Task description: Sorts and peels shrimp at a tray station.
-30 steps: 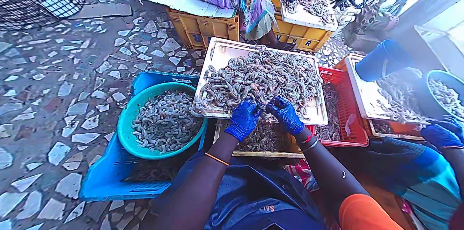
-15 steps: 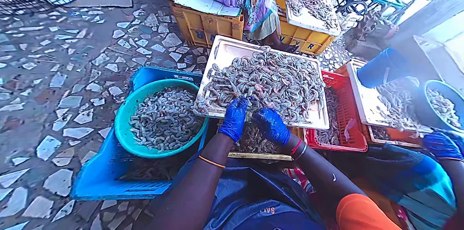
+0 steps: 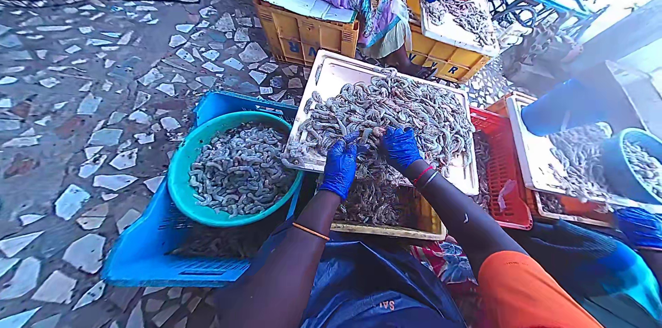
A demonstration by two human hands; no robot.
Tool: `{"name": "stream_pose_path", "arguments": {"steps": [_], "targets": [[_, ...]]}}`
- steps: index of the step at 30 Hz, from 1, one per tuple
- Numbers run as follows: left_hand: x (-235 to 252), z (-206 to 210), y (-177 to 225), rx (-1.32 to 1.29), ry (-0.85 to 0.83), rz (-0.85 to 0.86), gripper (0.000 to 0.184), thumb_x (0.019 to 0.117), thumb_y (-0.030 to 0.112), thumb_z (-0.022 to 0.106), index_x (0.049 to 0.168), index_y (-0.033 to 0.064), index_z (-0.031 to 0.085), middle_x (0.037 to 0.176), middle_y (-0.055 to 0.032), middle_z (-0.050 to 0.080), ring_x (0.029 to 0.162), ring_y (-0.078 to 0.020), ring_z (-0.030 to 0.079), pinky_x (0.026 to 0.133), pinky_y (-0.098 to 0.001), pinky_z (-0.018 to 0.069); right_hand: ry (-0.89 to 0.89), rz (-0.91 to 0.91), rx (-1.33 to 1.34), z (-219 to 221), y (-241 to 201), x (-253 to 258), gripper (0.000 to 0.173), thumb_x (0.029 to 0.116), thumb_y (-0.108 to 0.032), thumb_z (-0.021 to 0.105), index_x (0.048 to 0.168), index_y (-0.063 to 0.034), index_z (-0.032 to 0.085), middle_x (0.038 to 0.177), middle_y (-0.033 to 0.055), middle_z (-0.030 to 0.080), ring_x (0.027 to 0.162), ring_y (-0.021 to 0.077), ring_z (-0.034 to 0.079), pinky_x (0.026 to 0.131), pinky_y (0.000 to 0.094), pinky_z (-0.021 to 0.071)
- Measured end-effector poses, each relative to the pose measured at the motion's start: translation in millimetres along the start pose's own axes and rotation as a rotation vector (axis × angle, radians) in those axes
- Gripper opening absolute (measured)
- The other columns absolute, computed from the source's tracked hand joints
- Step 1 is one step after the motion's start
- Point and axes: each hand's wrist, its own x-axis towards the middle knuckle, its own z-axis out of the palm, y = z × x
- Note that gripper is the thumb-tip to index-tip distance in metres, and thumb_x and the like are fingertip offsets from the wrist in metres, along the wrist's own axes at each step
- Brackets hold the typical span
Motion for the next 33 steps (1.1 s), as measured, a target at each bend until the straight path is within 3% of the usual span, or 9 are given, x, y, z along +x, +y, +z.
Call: {"name": "stream_pose_path", "arguments": {"steps": [3,7,10,13,19,23,26,31,33], "targets": [[6,8,-7,0.453,-0.140,0.086,0.046,0.1044,0.019,0.057,0.150,0.0221,0.054,0.149,-0.0077,0.057,0.138,-0.0255,0.053,0.116,-0.0499,0.0399,0.062,0.054,0.136,-16,7,-22,0.026,0.1008,-0.028,0.059,0.114,-0.0103,0.072,0.117,0.0194,0.067,0.108,0.0403,0.064,0.093,0.0643,0.0463],[10,31,-14,0.726,-0.166,0.246,0.052,0.0944,0.022,0.071,0.142,0.0384,0.061,0.153,-0.0069,0.054,0.140,-0.0329,0.049,0.112,-0.0612,0.0366,-0.093,0.100,0.437,-28,5,-52,0.040,0.1096,-0.036,0.041,0.127,-0.0105,0.067,0.112,0.0151,0.072,0.108,0.0337,0.069,0.094,0.0560,0.0514],[9,46,-14,0.910,-0.212,0.322,0.043,0.0977,0.017,0.063,0.137,0.0338,0.068,0.125,-0.0124,0.071,0.120,-0.0322,0.064,0.114,-0.0602,0.0299,-0.251,0.200,0.752,-24,5,-55,0.041,0.1106,-0.034,0.038,0.128,-0.0096,0.067,0.111,0.0118,0.074,0.106,0.0246,0.070,0.099,0.0486,0.0514],[5,57,-16,1.166,-0.198,0.320,0.045,0.1000,0.009,0.054,0.139,0.0287,0.066,0.120,-0.0156,0.071,0.112,-0.0349,0.066,0.116,-0.0627,0.0239,-0.315,0.265,0.785,-26,9,-53,0.040,0.1088,-0.041,0.045,0.119,-0.0126,0.071,0.096,0.0040,0.075,0.092,0.0185,0.070,0.093,0.0455,0.0523],[10,65,-24,1.101,-0.164,0.279,0.027,0.1007,0.009,0.053,0.118,0.0085,0.074,0.116,-0.0183,0.071,0.117,-0.0343,0.065,0.120,-0.0566,0.0250,-0.218,0.217,0.576,-10,18,-57,0.044,0.1056,-0.049,0.046,0.106,-0.0150,0.074,0.090,0.0070,0.074,0.092,0.0257,0.070,0.093,0.0527,0.0498],[11,66,-29,0.984,-0.148,0.339,0.031,0.1032,0.010,0.051,0.128,0.0089,0.070,0.121,-0.0226,0.069,0.119,-0.0393,0.064,0.110,-0.0566,0.0413,-0.113,0.309,0.976,-1,24,-55,0.038,0.1047,-0.043,0.055,0.097,-0.0101,0.072,0.080,0.0046,0.069,0.072,0.0183,0.064,0.075,0.0436,0.0523],[10,65,-29,1.040,-0.144,0.418,0.030,0.1003,0.006,0.053,0.125,0.0077,0.071,0.117,-0.0225,0.070,0.113,-0.0385,0.066,0.113,-0.0592,0.0349,-0.054,0.280,1.158,-2,30,-57,0.032,0.1048,-0.036,0.057,0.097,-0.0081,0.070,0.076,0.0025,0.066,0.063,0.0135,0.059,0.067,0.0370,0.0518],[13,58,-21,0.805,-0.032,0.341,0.023,0.1031,0.010,0.054,0.112,0.0011,0.074,0.109,-0.0219,0.073,0.110,-0.0376,0.068,0.114,-0.0560,0.0376,0.213,0.037,0.724,3,22,-56,0.031,0.1006,-0.033,0.062,0.090,-0.0073,0.075,0.078,0.0062,0.070,0.081,0.0190,0.068,0.107,0.0474,0.0448],[16,54,-15,0.649,0.003,0.170,0.028,0.1073,0.015,0.050,0.118,0.0012,0.072,0.114,-0.0225,0.072,0.114,-0.0386,0.067,0.107,-0.0577,0.0453,0.316,-0.028,0.755,9,19,-53,0.026,0.0979,-0.028,0.066,0.090,-0.0059,0.077,0.082,0.0081,0.072,0.087,0.0216,0.069,0.107,0.0485,0.0455]]}}
